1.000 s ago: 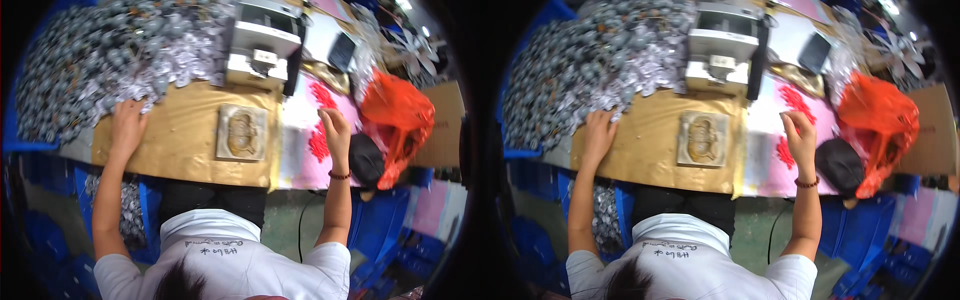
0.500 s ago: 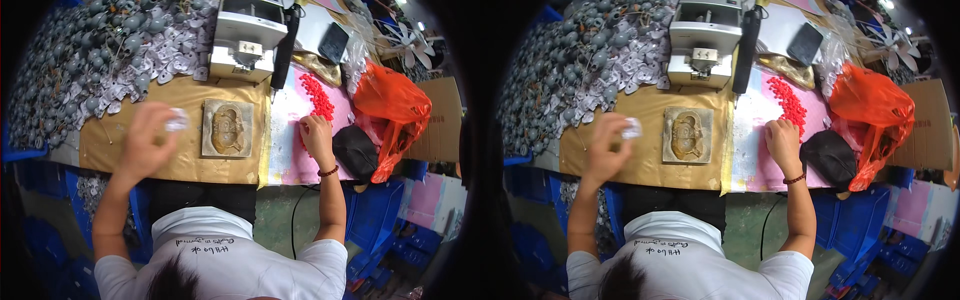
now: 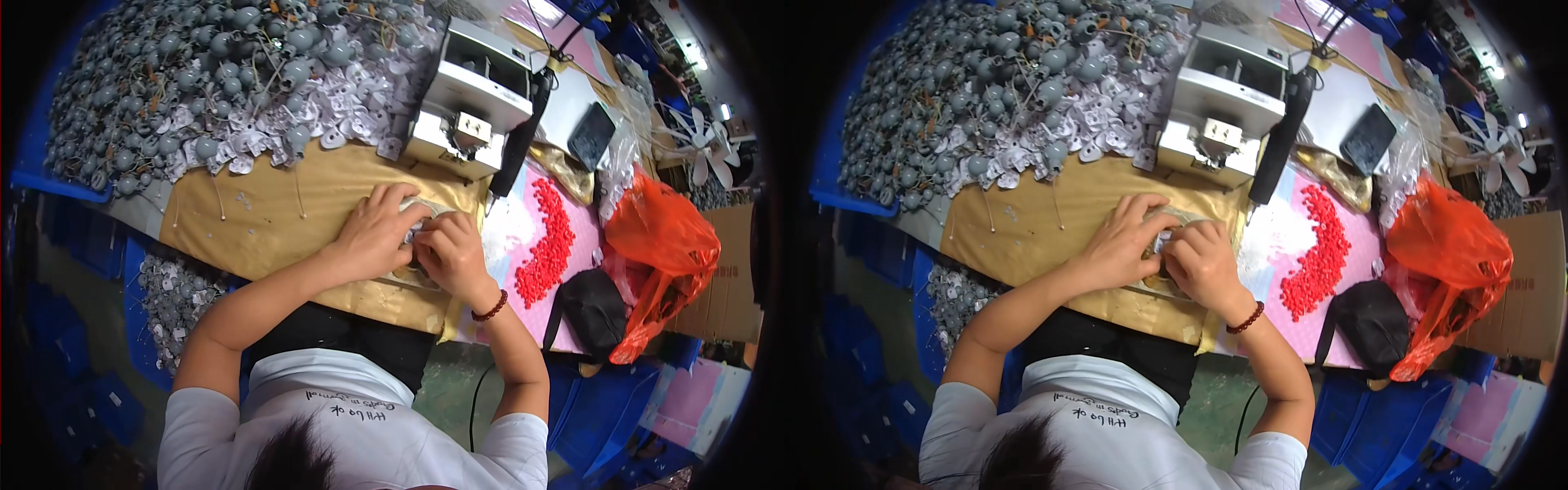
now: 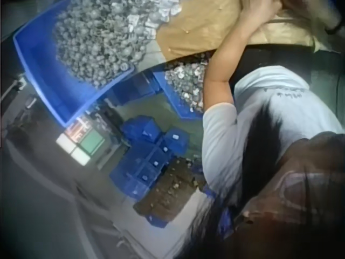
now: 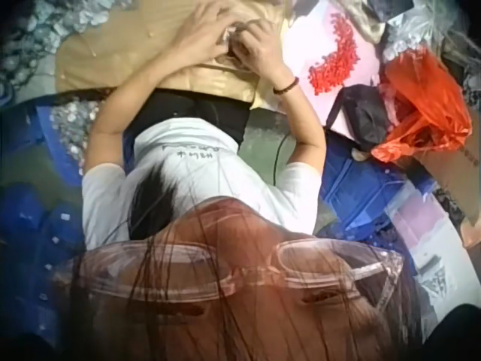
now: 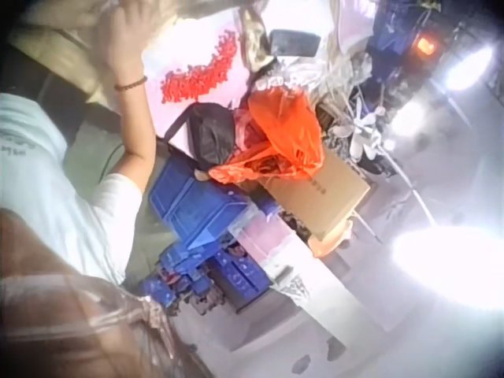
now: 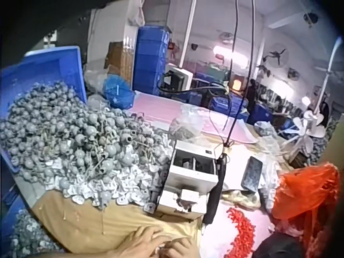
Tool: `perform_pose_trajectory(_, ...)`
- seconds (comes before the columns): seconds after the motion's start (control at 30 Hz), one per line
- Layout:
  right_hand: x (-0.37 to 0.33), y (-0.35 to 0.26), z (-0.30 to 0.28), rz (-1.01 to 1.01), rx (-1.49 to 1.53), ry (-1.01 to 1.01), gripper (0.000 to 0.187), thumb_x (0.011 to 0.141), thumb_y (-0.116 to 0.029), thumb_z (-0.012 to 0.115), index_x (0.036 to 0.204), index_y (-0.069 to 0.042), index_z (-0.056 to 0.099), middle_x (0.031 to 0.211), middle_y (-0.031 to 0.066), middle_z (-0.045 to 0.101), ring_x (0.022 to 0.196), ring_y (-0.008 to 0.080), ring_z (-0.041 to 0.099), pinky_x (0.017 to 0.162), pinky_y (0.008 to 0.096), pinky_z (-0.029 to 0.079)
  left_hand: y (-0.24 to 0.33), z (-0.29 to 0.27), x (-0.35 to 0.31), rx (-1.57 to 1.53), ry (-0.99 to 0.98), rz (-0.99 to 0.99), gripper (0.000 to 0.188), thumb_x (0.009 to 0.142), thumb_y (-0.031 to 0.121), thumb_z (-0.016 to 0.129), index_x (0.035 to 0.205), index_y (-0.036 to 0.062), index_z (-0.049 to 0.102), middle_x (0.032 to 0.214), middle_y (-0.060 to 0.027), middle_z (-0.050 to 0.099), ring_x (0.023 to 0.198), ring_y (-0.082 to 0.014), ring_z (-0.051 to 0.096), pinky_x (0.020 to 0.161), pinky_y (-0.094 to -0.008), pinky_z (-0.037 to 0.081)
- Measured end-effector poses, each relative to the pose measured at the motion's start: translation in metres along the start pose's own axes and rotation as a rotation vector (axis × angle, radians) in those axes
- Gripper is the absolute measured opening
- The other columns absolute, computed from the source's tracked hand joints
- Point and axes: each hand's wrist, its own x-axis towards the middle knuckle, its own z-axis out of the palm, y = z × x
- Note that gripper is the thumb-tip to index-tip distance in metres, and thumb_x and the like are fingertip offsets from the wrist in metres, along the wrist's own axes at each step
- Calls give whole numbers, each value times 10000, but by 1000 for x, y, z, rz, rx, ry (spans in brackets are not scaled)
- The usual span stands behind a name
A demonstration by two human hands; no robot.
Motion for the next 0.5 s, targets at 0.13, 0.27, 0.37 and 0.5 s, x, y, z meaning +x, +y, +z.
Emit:
perform_pose_trajectory(0.13, -2, -6, 1, -6, -91, -69, 275, 690, -47, 752, 938, -84, 639, 989, 58, 614, 980, 280, 579, 832, 420, 450, -29, -27, 18, -168, 58, 107, 419, 758, 113, 698, 1163, 81, 600, 1247, -161, 501, 1190, -377, 473, 1015, -454, 415)
perform_pose_trajectory(0.27, -6, -18, -4, 57, -153, -84, 280, 714, -54, 748, 977, -80, 657, 1009, 61, 614, 1021, 284, 574, 840, 420, 448, -58, -72, 77, 149, 384, 110, 329, 804, 44, 654, 1131, 64, 622, 1179, -123, 578, 1150, -347, 505, 1014, -435, 423)
perform_pose_trajectory(0.37, -4, -19, -2, 65, -149, -82, 250, 737, -51, 741, 973, -76, 659, 1004, 60, 619, 1022, 279, 575, 837, 414, 447, -78, -110, 134, 583, 705, 230, 357, 810, 9, 642, 1155, 99, 639, 1215, -84, 572, 1172, -316, 474, 989, -417, 442)
perform_pose_trajectory(0.5, -9, -13, 9, 84, -59, -29, 245, 761, -25, 734, 992, -67, 662, 1009, 73, 618, 1008, 289, 578, 840, 405, 458, -102, -160, 166, 890, 491, 34, 259, 855, 98, 630, 1109, 120, 678, 1135, -72, 605, 1119, -295, 526, 916, -417, 477)
